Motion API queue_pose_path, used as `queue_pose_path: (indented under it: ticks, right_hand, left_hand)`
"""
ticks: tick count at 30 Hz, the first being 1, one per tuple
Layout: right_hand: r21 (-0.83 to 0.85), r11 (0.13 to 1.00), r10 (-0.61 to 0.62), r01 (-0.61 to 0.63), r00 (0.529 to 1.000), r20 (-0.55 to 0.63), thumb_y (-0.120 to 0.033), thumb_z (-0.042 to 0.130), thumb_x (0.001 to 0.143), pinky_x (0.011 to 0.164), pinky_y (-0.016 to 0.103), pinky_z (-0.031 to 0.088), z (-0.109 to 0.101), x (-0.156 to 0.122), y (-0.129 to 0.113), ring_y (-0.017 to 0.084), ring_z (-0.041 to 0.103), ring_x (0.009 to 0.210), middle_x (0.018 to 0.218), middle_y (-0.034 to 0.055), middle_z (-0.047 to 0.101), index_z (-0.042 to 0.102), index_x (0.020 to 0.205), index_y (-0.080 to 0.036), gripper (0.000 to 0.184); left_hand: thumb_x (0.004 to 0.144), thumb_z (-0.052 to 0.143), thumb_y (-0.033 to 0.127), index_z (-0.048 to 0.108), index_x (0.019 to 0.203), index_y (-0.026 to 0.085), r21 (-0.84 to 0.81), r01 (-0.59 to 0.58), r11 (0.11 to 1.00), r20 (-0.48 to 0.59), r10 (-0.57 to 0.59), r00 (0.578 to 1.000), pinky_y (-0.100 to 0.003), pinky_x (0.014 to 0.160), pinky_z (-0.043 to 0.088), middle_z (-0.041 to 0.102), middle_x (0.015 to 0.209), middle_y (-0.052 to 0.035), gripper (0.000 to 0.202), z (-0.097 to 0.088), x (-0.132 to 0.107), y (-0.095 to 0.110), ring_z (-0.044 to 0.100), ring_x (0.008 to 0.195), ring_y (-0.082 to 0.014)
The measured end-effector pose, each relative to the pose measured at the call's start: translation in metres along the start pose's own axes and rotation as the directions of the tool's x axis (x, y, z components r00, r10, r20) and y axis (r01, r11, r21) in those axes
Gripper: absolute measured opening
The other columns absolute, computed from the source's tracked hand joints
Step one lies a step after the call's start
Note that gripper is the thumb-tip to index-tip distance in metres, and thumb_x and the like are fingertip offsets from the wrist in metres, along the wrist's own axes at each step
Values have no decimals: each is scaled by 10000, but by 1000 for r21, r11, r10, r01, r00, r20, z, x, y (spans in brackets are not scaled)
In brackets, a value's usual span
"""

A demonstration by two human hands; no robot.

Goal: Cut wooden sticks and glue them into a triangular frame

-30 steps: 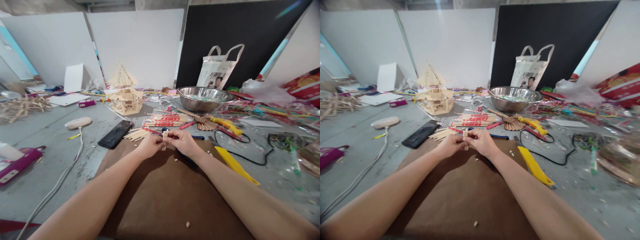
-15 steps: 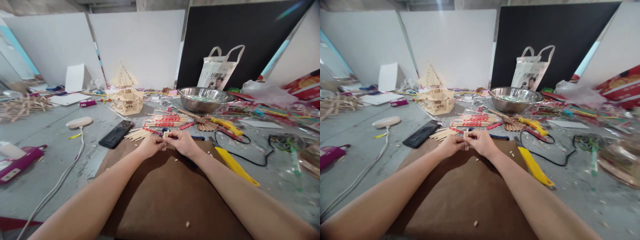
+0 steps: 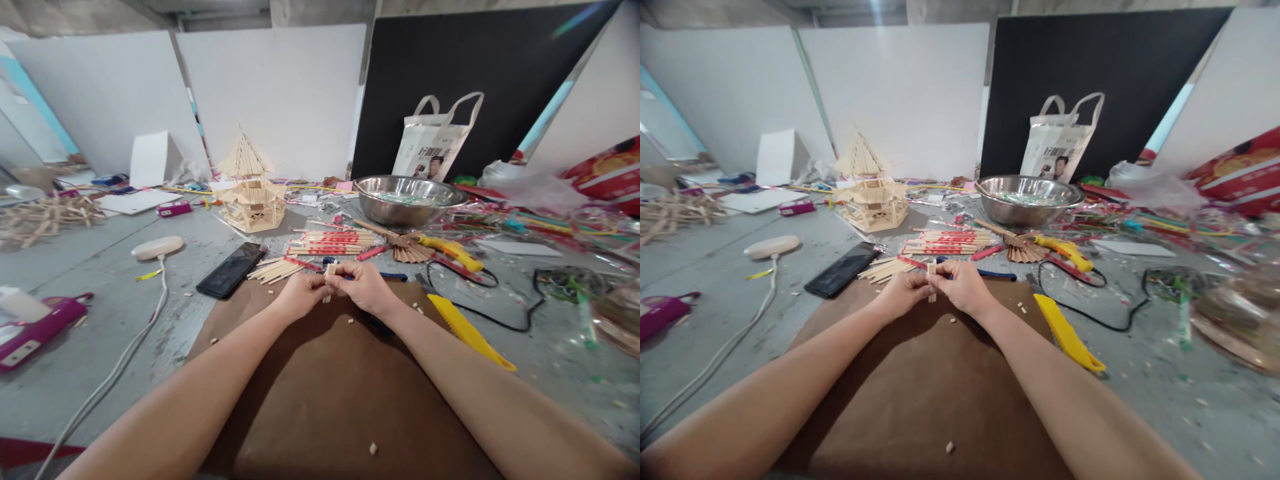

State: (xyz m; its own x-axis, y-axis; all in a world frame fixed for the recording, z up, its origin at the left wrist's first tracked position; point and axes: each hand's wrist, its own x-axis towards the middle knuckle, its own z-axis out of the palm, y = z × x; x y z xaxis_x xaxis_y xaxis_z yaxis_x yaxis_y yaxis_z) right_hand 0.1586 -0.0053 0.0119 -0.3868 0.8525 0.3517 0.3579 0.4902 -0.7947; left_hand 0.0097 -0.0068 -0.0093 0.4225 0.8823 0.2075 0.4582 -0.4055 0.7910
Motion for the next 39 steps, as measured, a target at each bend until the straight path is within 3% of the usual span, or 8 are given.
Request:
queue_pose_path:
  ticks: [9,14,23,27,29,32,35,39]
  right_hand:
    - [-59,998,-40,38,999,-29,-234,522,686,611,202,389,1,-1,2,104,526,621,659,8,590,623,681,-132,143]
    - [-63,997,-44,43,999,-13,-242,514,694,589,197,384,1,-1,2,100,515,607,636,-1,576,612,645,-137,152]
    - [8,999,37,-37,999,-8,-275,499,699,546,205,393,2,-1,-1,99,503,565,613,-3,561,571,637,-137,168]
    - [-157,986,66,-61,997,29,-375,460,722,572,233,403,-3,0,0,112,513,575,652,8,571,559,771,-150,251]
    - [-384,920,70,-77,997,-32,-460,459,698,633,268,402,-10,0,2,148,524,680,770,42,579,536,871,-157,357]
    - [-694,698,131,-173,985,-114,-590,466,611,720,340,375,-24,0,4,237,482,886,949,103,535,517,899,-163,517]
    - [-810,555,342,-188,940,16,-685,442,529,722,383,365,-38,-2,3,289,461,919,939,134,522,537,812,-160,604]
    - [-844,506,540,-176,828,150,-720,523,329,766,491,296,-47,-6,6,350,422,962,1035,144,480,531,865,-178,762]
  left_hand:
    - [666,539,297,553,913,92,-402,-16,915,49,39,998,-222,665,399,589,743,-30,320,3,1,3,512,664,-112]
    - [656,546,309,585,701,72,-248,36,968,28,-30,999,-192,537,366,545,587,-7,244,2,1,1,454,545,-87]
    - [704,464,341,597,667,86,-75,-8,997,-3,8,1000,-186,508,337,506,543,8,290,6,3,-6,419,511,-77]
    - [704,458,307,588,633,100,-11,-36,999,-28,35,999,-176,496,322,497,531,21,254,4,3,-3,406,501,-71]
    - [702,456,292,589,626,104,29,-24,999,-65,26,998,-173,486,310,484,507,28,242,-2,4,-1,400,493,-72]
    - [714,438,307,603,653,104,56,11,998,-158,-2,987,-180,503,319,519,533,17,269,-14,6,-2,429,520,-85]
    - [720,426,349,616,687,105,90,93,992,-261,-66,963,-188,517,328,553,568,6,311,-25,7,-4,455,541,-97]
    - [720,421,346,618,684,111,154,132,979,-290,-83,954,-183,501,310,538,547,13,308,-29,7,-4,437,522,-88]
